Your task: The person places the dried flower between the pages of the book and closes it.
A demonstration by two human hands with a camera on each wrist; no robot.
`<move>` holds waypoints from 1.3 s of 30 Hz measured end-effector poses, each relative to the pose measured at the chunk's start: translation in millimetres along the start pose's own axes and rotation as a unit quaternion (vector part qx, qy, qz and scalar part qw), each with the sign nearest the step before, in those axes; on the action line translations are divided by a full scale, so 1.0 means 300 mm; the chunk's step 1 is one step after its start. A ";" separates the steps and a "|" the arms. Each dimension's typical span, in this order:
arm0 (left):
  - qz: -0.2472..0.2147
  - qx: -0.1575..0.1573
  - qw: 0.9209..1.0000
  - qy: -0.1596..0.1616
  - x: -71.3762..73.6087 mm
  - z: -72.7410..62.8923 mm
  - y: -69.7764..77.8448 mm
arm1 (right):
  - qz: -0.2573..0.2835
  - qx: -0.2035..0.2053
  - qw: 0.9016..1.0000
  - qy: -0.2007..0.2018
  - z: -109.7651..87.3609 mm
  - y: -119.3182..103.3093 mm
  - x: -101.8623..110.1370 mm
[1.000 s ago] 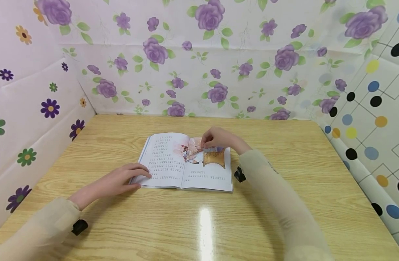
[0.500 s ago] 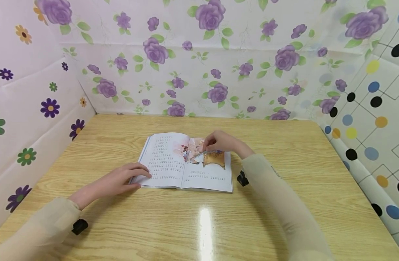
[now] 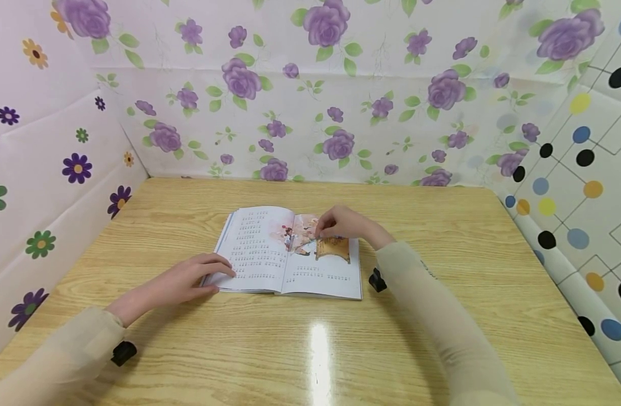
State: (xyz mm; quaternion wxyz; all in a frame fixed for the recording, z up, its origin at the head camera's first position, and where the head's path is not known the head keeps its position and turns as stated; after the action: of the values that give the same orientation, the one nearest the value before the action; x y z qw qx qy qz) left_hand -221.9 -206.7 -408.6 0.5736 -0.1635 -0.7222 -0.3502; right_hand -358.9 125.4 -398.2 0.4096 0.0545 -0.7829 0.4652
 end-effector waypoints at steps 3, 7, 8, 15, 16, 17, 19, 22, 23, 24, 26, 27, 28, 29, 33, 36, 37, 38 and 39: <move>0.000 0.000 1.000 -0.001 -0.001 0.001 -0.001 | -0.001 0.004 1.000 0.001 -0.002 -0.003 0.000; 0.001 0.001 1.000 -0.001 -0.002 0.001 -0.001 | -0.003 0.003 1.000 0.001 -0.002 -0.003 0.000; 0.001 0.002 1.000 -0.001 -0.002 0.001 -0.001 | -0.004 0.002 1.000 0.001 -0.001 -0.001 0.000; -0.001 0.001 1.000 0.004 -0.001 -0.001 0.000 | -0.003 -0.008 1.000 0.001 0.002 0.003 -0.003; -0.001 0.000 1.000 0.004 0.000 -0.002 0.001 | -0.002 -0.008 1.000 0.001 0.002 0.002 -0.003; -0.001 -0.001 1.000 0.005 0.000 -0.002 0.001 | -0.002 -0.008 1.000 0.001 0.002 0.001 -0.003; 0.000 -0.005 1.000 0.008 0.000 -0.003 0.002 | -0.002 -0.007 1.000 0.001 0.001 -0.003 -0.004; 0.000 -0.007 1.000 0.010 0.000 -0.002 0.002 | -0.001 -0.007 1.000 0.002 0.000 -0.005 -0.004; 0.000 -0.007 1.000 0.009 0.000 -0.001 0.002 | -0.001 -0.007 1.000 0.002 0.000 -0.005 -0.005; 0.000 -0.007 1.000 0.009 0.000 -0.001 0.002 | -0.001 -0.007 1.000 0.002 -0.001 -0.006 -0.005; -0.002 -0.003 1.000 0.006 0.000 0.000 0.000 | 0.000 -0.006 1.000 0.003 -0.001 -0.006 -0.005; -0.001 -0.003 1.000 0.004 0.000 0.001 0.001 | 0.000 -0.006 1.000 0.003 -0.001 -0.007 -0.005; -0.003 0.000 1.000 0.002 0.001 0.001 0.000 | 0.000 -0.005 1.000 0.004 -0.002 -0.006 -0.004; -0.002 0.000 1.000 0.000 0.001 0.001 -0.001 | 0.000 -0.005 1.000 0.004 -0.002 -0.007 -0.005; 0.000 0.000 1.000 -0.002 0.000 0.001 0.000 | -0.002 -0.001 1.000 0.006 -0.003 -0.007 -0.005; -0.001 0.001 1.000 -0.002 -0.001 0.001 0.000 | -0.003 0.001 1.000 0.006 -0.002 -0.005 -0.007; -0.001 0.001 1.000 -0.002 -0.001 0.001 0.000 | -0.002 0.000 1.000 0.006 -0.002 -0.005 -0.007; -0.002 0.002 1.000 -0.002 -0.001 0.001 -0.001 | -0.002 -0.001 1.000 0.006 -0.002 -0.004 -0.008; -0.002 0.002 1.000 -0.002 -0.002 0.002 -0.001 | -0.001 -0.002 1.000 0.006 -0.003 -0.003 -0.007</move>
State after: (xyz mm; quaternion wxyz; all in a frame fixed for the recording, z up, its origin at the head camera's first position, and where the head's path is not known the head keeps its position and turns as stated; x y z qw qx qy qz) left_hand -222.3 -206.5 -409.3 0.5720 -0.1610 -0.7243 -0.3498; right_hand -356.5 124.9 -399.0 0.4148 0.0516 -0.7812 0.4637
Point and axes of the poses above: each hand's wrist, its own z-axis towards the middle knuckle, its own x-axis out of the back of the hand, y = z × x, the point moved 4 cm from there along z, towards the middle knuckle, and after that the axes turned 9 degrees about -y, right-handed, at the moved point
